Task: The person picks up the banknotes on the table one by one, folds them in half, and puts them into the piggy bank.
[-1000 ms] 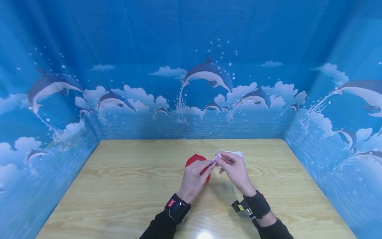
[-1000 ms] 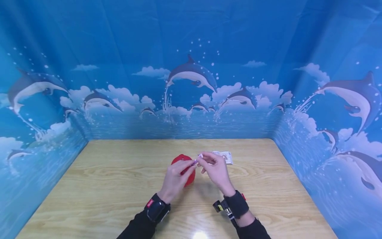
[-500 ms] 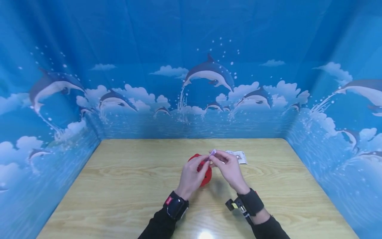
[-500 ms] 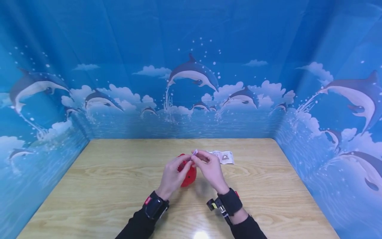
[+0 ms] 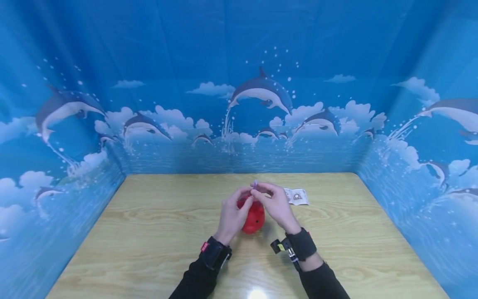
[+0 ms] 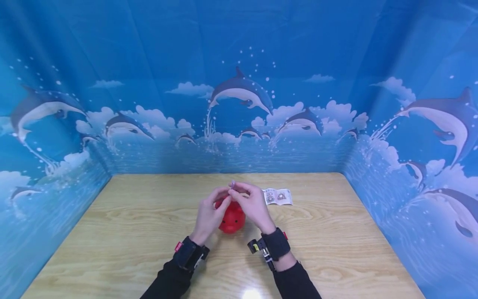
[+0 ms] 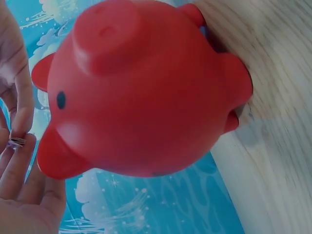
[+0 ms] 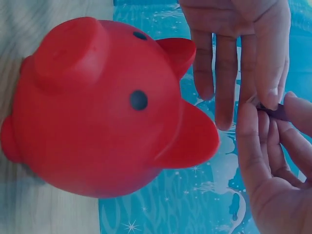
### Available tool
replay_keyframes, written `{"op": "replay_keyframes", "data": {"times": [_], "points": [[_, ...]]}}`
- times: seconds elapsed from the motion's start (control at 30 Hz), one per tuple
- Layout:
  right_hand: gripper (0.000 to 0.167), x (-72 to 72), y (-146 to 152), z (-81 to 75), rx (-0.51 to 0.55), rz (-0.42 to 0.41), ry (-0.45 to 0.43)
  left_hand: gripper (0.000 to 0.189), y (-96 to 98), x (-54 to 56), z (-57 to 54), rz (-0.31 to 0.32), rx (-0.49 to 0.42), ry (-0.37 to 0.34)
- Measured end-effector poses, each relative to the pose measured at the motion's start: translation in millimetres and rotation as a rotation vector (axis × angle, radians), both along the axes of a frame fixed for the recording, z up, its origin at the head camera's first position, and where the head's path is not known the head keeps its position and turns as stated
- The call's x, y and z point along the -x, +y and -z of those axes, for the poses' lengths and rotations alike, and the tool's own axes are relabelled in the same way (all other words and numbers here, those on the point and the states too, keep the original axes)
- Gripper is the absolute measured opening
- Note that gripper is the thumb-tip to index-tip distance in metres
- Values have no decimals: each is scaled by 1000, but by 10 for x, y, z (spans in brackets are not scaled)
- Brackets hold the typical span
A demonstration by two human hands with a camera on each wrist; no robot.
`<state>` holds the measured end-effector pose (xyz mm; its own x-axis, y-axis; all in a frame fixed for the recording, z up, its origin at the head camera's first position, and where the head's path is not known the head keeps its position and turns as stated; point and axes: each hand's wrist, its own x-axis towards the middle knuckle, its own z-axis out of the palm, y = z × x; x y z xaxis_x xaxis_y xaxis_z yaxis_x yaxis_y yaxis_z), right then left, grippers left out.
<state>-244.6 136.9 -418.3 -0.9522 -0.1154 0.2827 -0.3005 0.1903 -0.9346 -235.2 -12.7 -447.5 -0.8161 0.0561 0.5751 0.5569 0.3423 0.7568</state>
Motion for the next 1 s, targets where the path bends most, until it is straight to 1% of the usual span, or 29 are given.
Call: {"op": "replay_keyframes", "data": {"times": [0.1, 0.23, 0.33, 0.4, 0.5, 0.6, 0.73, 0.83, 1.0], "points": [[30, 21, -14, -1, -14, -6, -17, 24, -15, 8, 0, -26, 27, -29], [29, 37, -27, -11, -58, -6, -50, 23, -48, 18, -4, -39, 70, -59], [27, -5, -52, -86, -92, -14, -56, 22, -92, 35, -6, -24, 97, -63], [25, -44, -70, -147, -91, -26, -57, 23, -127, 50, -9, -16, 120, -74], [23, -102, -88, -227, -85, -39, -34, 23, -178, 78, -18, 3, 152, -101], [21, -100, -89, -224, -101, -22, -12, 24, -212, 108, -20, 19, 185, -123], [20, 43, -49, -17, -139, 5, 18, 30, -241, 135, -20, 37, 248, -123], [20, 139, -26, 129, -171, 22, 43, 34, -257, 140, -12, 46, 296, -150], [19, 138, -47, 153, -212, 54, 51, 35, -266, 142, 13, 54, 331, -209]]}}
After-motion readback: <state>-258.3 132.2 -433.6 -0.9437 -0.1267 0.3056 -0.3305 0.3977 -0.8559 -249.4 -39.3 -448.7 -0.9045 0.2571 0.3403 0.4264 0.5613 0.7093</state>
